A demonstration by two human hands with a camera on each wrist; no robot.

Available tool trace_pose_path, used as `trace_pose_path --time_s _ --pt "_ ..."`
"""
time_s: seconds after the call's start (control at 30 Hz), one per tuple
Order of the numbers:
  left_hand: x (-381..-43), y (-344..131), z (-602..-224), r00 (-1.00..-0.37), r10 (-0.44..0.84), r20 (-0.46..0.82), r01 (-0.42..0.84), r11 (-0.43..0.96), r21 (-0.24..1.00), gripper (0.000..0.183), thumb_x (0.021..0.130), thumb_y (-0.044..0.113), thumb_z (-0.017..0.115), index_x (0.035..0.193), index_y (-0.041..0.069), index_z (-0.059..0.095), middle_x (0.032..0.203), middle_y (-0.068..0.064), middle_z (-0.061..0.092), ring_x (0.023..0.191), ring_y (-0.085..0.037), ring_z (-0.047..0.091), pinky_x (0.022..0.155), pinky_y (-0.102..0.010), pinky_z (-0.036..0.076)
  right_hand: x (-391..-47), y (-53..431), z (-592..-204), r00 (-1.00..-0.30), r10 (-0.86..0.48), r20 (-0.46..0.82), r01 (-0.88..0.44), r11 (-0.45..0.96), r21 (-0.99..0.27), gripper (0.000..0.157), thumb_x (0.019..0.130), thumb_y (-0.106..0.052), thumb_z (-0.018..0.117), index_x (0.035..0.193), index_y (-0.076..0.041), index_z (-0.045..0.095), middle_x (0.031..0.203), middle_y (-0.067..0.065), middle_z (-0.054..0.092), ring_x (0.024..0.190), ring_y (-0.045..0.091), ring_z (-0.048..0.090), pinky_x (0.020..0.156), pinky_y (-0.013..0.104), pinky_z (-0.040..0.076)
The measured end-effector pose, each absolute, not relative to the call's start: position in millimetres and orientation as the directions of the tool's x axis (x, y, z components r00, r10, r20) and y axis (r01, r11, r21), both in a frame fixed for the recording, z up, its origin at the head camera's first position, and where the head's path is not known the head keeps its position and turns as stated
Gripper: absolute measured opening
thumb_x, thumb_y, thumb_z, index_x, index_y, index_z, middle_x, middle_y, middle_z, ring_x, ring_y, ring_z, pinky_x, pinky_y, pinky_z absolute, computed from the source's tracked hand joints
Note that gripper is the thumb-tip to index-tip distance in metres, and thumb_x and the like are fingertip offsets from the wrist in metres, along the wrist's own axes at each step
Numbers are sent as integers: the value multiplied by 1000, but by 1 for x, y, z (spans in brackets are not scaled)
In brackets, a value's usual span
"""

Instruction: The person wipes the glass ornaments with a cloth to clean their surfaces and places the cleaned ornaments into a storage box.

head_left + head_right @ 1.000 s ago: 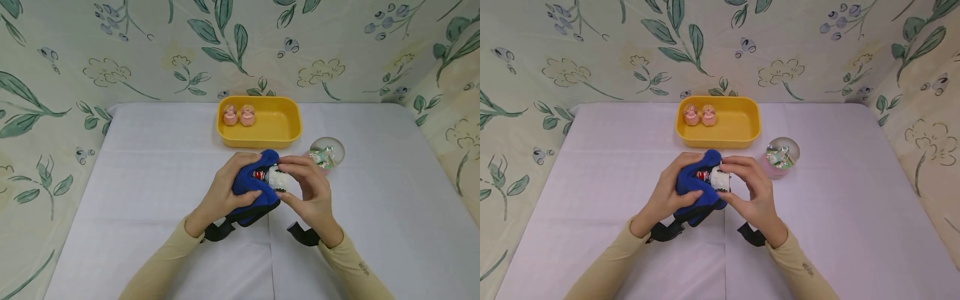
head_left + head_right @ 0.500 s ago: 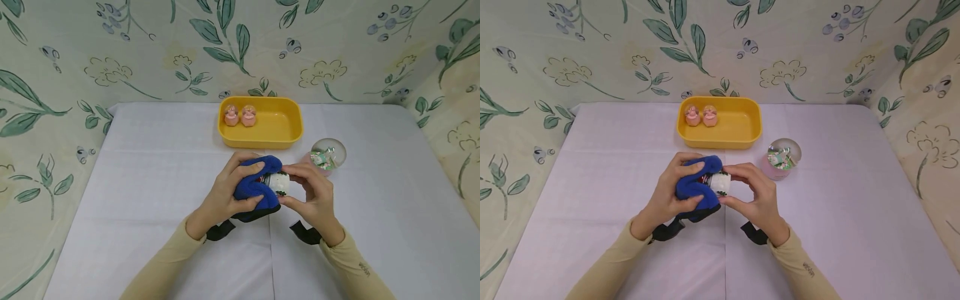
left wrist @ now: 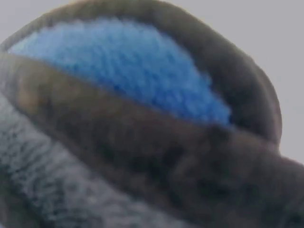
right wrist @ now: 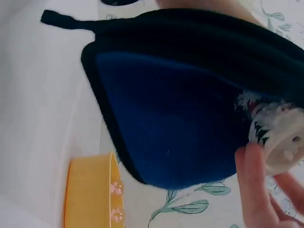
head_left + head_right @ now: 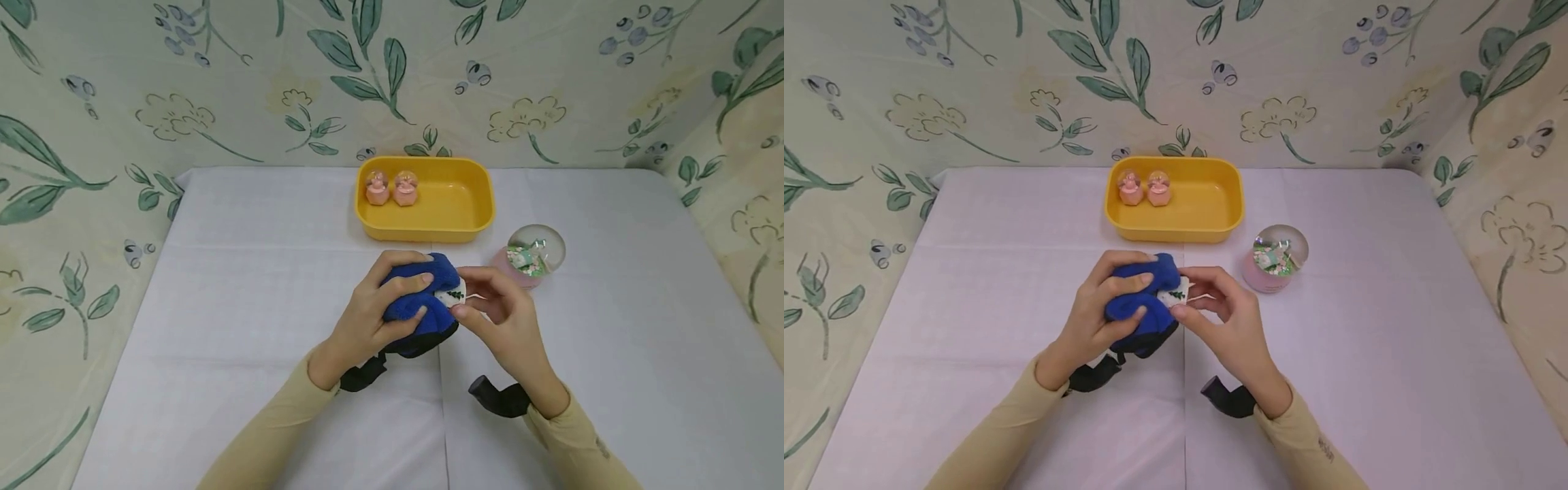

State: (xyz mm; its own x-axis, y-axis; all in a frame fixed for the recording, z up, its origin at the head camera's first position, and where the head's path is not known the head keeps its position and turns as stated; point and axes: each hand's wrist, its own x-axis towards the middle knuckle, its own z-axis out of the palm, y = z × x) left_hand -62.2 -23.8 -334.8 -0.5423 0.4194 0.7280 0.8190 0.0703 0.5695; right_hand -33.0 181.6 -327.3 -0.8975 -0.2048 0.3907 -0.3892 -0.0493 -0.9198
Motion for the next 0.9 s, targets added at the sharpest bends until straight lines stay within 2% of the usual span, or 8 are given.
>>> trace_pose_path --time_s 0.13,0.27,0.37,0.5,0.6,0.7,0.77,0.9 --pt "-65 -24 -333 -568 348 746 801 25 598 30 99 33 50 113 6 54 123 -20 48 114 -35 49 96 -47 45 -41 183 -329 -743 -309 593 -618 -23 -786 54 88 -18 70 124 15 49 127 19 53 105 22 58 84 27 52" --pt "-67 -24 -333 -560 344 754 798 -20 602 30 99 32 51 113 5 55 123 -21 48 114 -35 49 96 -48 44 -49 185 -335 -569 -304 764 -811 50 -583 52 85 -22 74 110 19 55 114 21 59 105 20 59 82 24 52" --pt "-67 -24 -333 -536 365 761 810 -31 585 30 98 32 52 113 6 55 122 -21 48 113 -35 49 96 -48 44 -51 185 -340 -525 -268 808 -844 43 -535 51 82 -21 77 104 20 57 105 20 63 98 16 62 80 21 52" --pt "-66 -24 -332 -515 386 765 822 -30 569 31 97 32 54 114 6 54 122 -21 47 112 -35 49 94 -50 45 -51 184 -344 -564 -234 792 -817 17 -577 52 80 -21 78 101 22 56 98 17 65 87 12 64 74 20 53" --pt "-66 -24 -333 -506 400 764 827 -27 562 31 97 32 55 115 7 53 122 -22 46 112 -36 50 92 -50 47 -49 181 -346 -661 -195 725 -738 -10 -675 53 81 -25 77 99 20 57 95 9 67 79 9 66 67 19 54" --pt "-66 -24 -335 -500 405 765 832 -19 554 31 97 31 55 115 6 53 122 -22 46 111 -36 51 92 -49 47 -46 179 -345 -766 -170 620 -616 -81 -783 45 83 -25 76 102 13 60 93 4 68 75 10 66 62 19 54" --pt "-66 -24 -336 -499 401 768 835 -12 549 31 97 31 55 115 6 53 121 -22 47 110 -36 52 92 -47 47 -44 178 -345 -809 -165 564 -552 -115 -826 41 84 -24 76 104 9 61 92 4 68 74 10 66 61 20 54" --pt "-68 -24 -337 -505 368 781 837 -12 547 30 97 30 55 113 5 54 120 -22 48 110 -36 52 94 -47 46 -42 178 -342 -804 -193 562 -566 -36 -823 47 86 -28 72 111 10 59 100 4 66 78 11 66 67 21 55"
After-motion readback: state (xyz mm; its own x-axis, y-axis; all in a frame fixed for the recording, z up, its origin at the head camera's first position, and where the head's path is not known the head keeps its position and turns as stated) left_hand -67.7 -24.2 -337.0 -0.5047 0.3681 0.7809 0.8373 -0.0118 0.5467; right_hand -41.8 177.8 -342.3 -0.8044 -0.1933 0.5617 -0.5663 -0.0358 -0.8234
